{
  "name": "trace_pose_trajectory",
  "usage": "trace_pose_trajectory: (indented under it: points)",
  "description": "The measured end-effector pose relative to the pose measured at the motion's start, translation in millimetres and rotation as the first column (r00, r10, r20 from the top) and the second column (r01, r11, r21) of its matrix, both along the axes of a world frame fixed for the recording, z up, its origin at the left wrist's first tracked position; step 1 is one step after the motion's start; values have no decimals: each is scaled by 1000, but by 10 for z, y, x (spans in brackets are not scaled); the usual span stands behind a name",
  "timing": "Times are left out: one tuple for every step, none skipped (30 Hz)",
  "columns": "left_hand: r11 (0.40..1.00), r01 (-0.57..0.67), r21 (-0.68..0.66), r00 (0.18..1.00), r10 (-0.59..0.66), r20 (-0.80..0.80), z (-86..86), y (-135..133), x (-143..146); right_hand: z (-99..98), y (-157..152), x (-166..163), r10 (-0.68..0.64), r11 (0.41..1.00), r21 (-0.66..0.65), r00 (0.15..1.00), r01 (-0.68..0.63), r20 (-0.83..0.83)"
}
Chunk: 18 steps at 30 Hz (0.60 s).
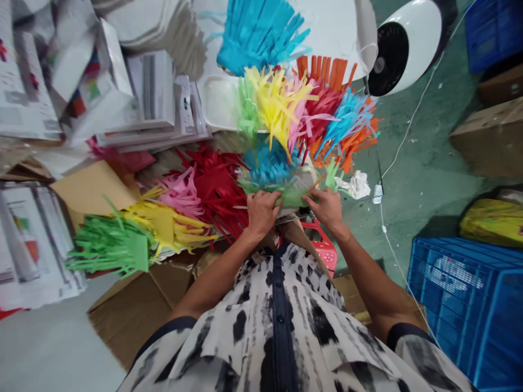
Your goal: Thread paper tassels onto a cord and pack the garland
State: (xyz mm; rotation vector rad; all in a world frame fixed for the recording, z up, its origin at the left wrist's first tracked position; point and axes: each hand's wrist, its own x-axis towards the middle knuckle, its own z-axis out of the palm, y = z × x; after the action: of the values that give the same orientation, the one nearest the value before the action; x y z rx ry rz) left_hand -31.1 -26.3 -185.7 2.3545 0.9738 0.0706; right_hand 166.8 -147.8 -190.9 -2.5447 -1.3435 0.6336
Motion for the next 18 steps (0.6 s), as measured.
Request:
trace_pose_trajectory:
  points:
    - [1000, -8, 2, 1000, 8, 5, -19, 1, 1, -10, 9, -20, -11, 1000, -3, 1000, 11, 24]
    - [1000, -14, 1, 1000, 13, 13, -38, 1, -6, -20, 15, -37, -19, 1000, -3, 999, 19, 44]
    - [1000, -17, 0, 1000, 17, 22, -55, -1, -17, -30, 18, -48, -23, 1000, 0, 998, 23, 60]
    - [1000, -20, 0, 999, 20, 29, -71, -3, -31, -41, 19, -56, -23, 1000, 6, 997, 23, 71]
    - [1000, -24, 0, 999, 24, 34, -84, -5, -44, -51, 18, -59, -22, 1000, 16, 997, 21, 77]
    - [1000, -30, 1, 999, 30, 37, -96, -6, -56, -60, 16, -60, -22, 999, 28, 996, 20, 82]
    - [999, -34, 4, 999, 34, 37, -106, -7, -65, -67, 15, -60, -22, 999, 38, 996, 19, 85]
    - [999, -36, 8, 999, 36, 35, -115, -6, -71, -72, 15, -59, -24, 999, 43, 996, 21, 90]
    - [999, -37, 14, 999, 37, 33, -124, -5, -74, -73, 18, -59, -28, 999, 42, 995, 24, 97]
    - [999, -35, 18, 999, 34, 32, -132, -3, -74, -69, 23, -59, -31, 999, 34, 994, 28, 104]
    - [999, -31, 20, 999, 30, 31, -139, -1, -74, -62, 32, -61, -32, 999, 20, 993, 30, 113]
    - [999, -27, 20, 999, 27, 31, -146, 0, -73, -51, 43, -64, -28, 1000, 6, 992, 28, 123]
    - [1000, -23, 18, 999, 23, 33, -151, 2, -73, -38, 55, -67, -16, 1000, -2, 991, 16, 134]
    - [1000, -19, 15, 999, 18, 35, -155, 2, -73, -23, 68, -69, 3, 1000, 2, 989, -3, 148]
    - [1000, -12, 9, 999, 12, 38, -157, 1, -75, -8, 81, -69, 26, 999, 17, 986, -29, 164]
    - [1000, -7, 4, 999, 7, 39, -157, 0, -76, 5, 94, -66, 49, 998, 37, 982, -56, 181]
    - [1000, -4, 0, 999, 4, 39, -155, -3, -78, 15, 106, -60, 66, 996, 53, 978, -78, 196]
    - [1000, -3, -4, 999, 3, 37, -152, -7, -80, 22, 117, -50, 76, 994, 58, 976, -90, 206]
